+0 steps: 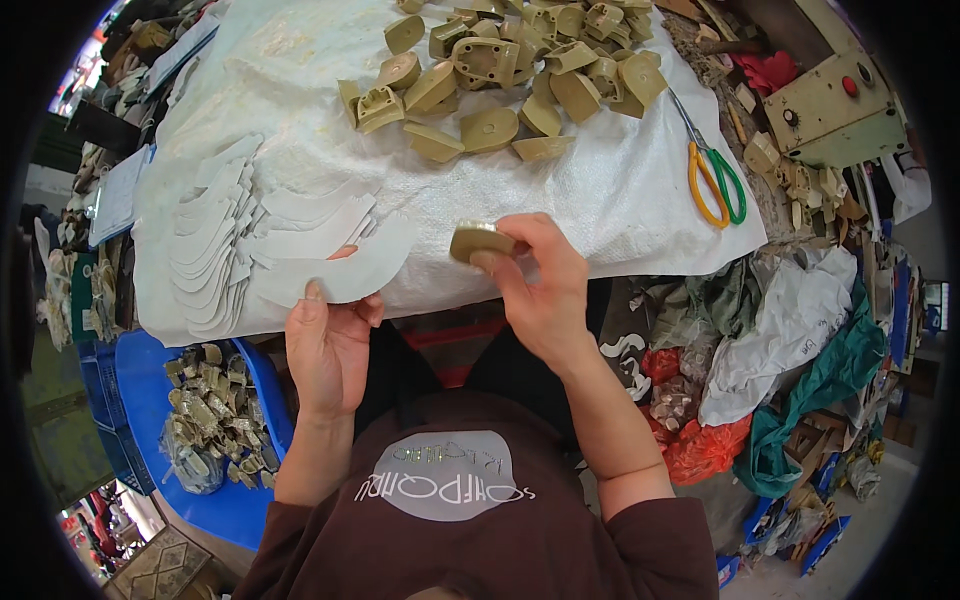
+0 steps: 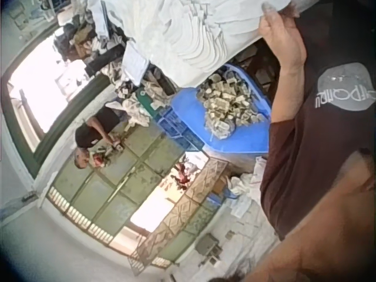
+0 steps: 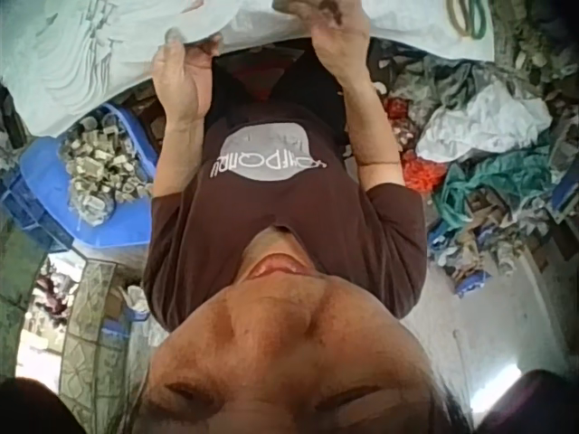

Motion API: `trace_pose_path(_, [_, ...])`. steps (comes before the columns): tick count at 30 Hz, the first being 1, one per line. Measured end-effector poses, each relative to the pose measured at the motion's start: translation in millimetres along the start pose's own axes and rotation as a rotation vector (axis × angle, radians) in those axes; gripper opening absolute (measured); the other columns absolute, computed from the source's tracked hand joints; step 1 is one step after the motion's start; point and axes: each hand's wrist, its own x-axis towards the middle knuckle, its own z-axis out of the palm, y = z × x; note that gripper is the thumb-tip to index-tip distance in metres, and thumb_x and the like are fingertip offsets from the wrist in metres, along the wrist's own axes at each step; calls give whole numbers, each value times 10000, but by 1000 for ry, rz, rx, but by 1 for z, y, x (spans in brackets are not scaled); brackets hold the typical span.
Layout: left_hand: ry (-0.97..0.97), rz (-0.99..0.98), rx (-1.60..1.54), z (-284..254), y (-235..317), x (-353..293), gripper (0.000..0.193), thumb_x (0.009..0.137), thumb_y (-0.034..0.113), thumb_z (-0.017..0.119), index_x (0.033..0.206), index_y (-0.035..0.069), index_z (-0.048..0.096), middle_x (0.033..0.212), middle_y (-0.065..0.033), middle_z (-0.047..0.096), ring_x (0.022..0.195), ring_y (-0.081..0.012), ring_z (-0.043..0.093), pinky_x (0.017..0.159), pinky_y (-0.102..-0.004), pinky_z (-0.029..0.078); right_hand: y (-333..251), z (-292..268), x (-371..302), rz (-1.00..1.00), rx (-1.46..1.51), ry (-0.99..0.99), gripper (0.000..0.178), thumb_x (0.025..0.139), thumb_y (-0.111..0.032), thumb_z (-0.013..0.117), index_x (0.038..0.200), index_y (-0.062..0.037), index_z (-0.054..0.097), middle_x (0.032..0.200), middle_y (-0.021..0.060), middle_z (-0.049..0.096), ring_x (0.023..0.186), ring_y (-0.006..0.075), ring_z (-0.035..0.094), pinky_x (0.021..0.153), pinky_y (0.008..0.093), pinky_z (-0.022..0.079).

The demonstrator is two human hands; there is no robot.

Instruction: The person repeatedly picks up beige plastic components and white curved inserts from a table. They insert the white pieces into the plastic components by hand, then place the assembled units into a blue bin. The process is repetitive and involves handling multiple identical parts.

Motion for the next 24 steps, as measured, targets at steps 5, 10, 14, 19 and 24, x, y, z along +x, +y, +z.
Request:
trace_pose_path(5, [14,73,67,16,-4,-5,373,1003,189,381,1227,-94,478,1265,-197,519,1043,-232,577,887,-359,481,-40,11,11,-371,149,-140,430,720,99,674,1103,-15,517,1036,187,600,910,286,612,768,336,508])
trace_pose_path(10, [-132,-25,-4,18,1,-13,384,1002,185,379,1239,-105,461,1269,-212,510,1152,-272,537,984,-397,446,-30,30,5,-538,100,-43,461,675,149,627,1087,-41,546,1083,194,589,882,308,606,705,353,504])
trace_pose_path(14, [-128,-19,65,22,4,-16,396,1003,184,377,1255,-114,446,1275,-226,502,1163,-272,531,990,-395,440,-29,34,4,-573,87,-20,461,679,136,633,1095,-42,548,1070,179,594,873,307,602,698,357,505])
trace_pose_path(19, [-140,3,103,22,3,-18,407,1005,180,369,1261,-127,437,1298,-229,484,1168,-267,525,999,-386,431,-28,32,6,-580,65,-47,466,673,139,634,1095,-40,551,1045,162,605,856,303,600,688,354,508])
trace_pose_path(24, [-94,-13,189,29,5,-21,415,1007,163,347,1267,-153,417,1323,-238,460,1187,-274,507,1014,-387,414,-21,39,4,-546,32,1,461,660,95,652,1085,-54,554,1011,144,617,820,292,579,675,351,483])
